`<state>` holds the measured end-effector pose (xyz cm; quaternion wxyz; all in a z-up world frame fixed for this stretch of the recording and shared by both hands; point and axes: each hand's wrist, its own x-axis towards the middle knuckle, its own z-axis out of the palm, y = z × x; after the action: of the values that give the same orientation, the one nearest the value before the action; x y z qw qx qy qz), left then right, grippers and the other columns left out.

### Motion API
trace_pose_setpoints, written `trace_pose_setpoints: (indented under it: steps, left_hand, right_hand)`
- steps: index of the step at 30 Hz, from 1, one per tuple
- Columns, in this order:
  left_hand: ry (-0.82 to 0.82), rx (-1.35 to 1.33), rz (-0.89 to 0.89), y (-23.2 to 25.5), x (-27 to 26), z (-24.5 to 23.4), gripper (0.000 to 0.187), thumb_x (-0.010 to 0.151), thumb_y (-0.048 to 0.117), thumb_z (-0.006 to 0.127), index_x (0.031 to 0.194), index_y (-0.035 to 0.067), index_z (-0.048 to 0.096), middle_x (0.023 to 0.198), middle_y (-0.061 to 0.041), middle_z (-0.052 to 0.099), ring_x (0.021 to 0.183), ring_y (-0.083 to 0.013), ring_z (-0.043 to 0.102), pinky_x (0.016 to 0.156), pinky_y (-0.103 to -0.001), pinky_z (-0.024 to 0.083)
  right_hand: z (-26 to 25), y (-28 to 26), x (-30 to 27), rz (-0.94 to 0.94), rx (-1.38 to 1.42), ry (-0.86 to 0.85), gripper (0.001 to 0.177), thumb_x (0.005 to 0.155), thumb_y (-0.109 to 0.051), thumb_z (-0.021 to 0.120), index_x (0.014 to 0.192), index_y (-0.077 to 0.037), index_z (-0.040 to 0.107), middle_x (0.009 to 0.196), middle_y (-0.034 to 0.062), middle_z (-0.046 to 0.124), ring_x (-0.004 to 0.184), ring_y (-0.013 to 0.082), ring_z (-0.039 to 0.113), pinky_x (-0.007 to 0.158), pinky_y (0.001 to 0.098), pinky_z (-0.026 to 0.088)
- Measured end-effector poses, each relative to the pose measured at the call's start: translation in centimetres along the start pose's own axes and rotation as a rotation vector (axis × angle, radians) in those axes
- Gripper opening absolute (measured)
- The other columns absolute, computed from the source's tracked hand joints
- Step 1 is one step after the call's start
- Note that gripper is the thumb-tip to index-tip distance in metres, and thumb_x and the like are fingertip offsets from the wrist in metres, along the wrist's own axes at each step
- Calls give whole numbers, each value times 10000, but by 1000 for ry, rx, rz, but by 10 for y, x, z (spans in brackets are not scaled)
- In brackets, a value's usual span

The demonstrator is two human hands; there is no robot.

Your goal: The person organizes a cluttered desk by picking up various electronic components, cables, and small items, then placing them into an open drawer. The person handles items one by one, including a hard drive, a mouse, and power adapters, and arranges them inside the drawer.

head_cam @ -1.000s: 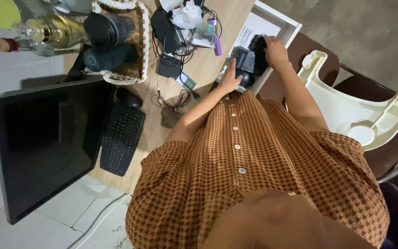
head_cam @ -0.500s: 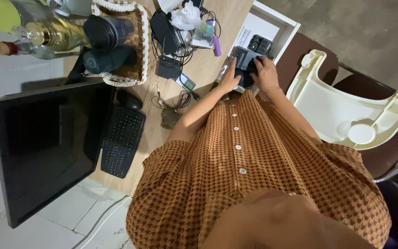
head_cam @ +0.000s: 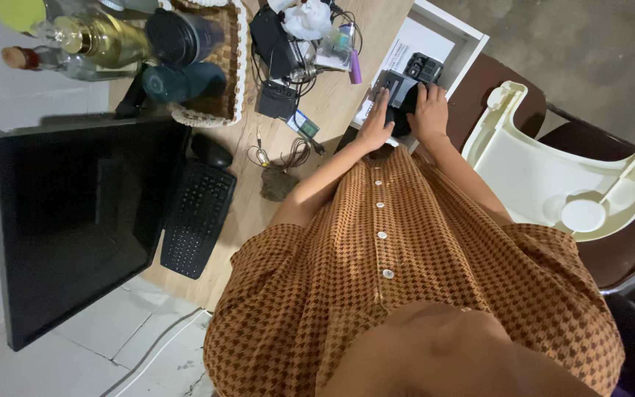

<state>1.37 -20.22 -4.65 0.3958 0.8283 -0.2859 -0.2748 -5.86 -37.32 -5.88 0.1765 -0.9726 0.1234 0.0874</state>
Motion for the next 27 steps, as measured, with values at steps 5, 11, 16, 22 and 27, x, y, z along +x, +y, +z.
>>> trace_pose_setpoints:
  steps: [5, 11, 16, 22, 27]
  left_hand:
    - [13, -66, 82, 8, -29, -6, 927, 911, 15, 652, 1630, 10, 66, 1694, -227, 129, 1580, -387, 154, 1291, -435, 200]
    - [63, -84, 178, 22, -66, -41, 854, 918, -41, 605, 1645, 83, 174, 1710, -178, 196, 1588, -361, 219, 1309, -428, 225]
    - [272, -79, 133, 11, -90, -61, 822, 916, -50, 612, 1632, 94, 234, 1691, -161, 269, 1572, -342, 285, 1309, -433, 248]
    - [537, -45, 61, -18, -136, -88, 780, 922, -35, 625, 1613, 63, 276, 1671, -163, 331, 1560, -347, 339, 1301, -436, 285]
    - [691, -1, -145, -27, -175, -106, 770, 908, 37, 692, 1585, 64, 326, 1615, -180, 394, 1525, -368, 373, 1267, -452, 325]
  right_hand:
    - [1, -2, 0, 3, -24, -8, 876, 757, -294, 867, 1453, 87, 493, 1343, 244, 528, 1282, 406, 443, 1141, 469, 335]
    - [-19, -14, -10, -81, 177, 130, 808, 752, -152, 865, 1433, 70, 491, 1400, 283, 485, 1296, 459, 408, 1135, 517, 334]
    - [-51, -54, -16, -188, 399, 200, 701, 830, -2, 797, 1465, -1, 501, 1430, 266, 480, 1307, 465, 434, 1112, 525, 402]
    - [-87, -129, -5, -334, 516, 112, 556, 901, 67, 684, 1431, -42, 562, 1364, 207, 540, 1265, 416, 509, 1103, 476, 447]
    - [-97, -182, 4, -489, 522, 4, 536, 851, 52, 680, 1373, -20, 582, 1287, 206, 563, 1198, 430, 512, 1042, 480, 457]
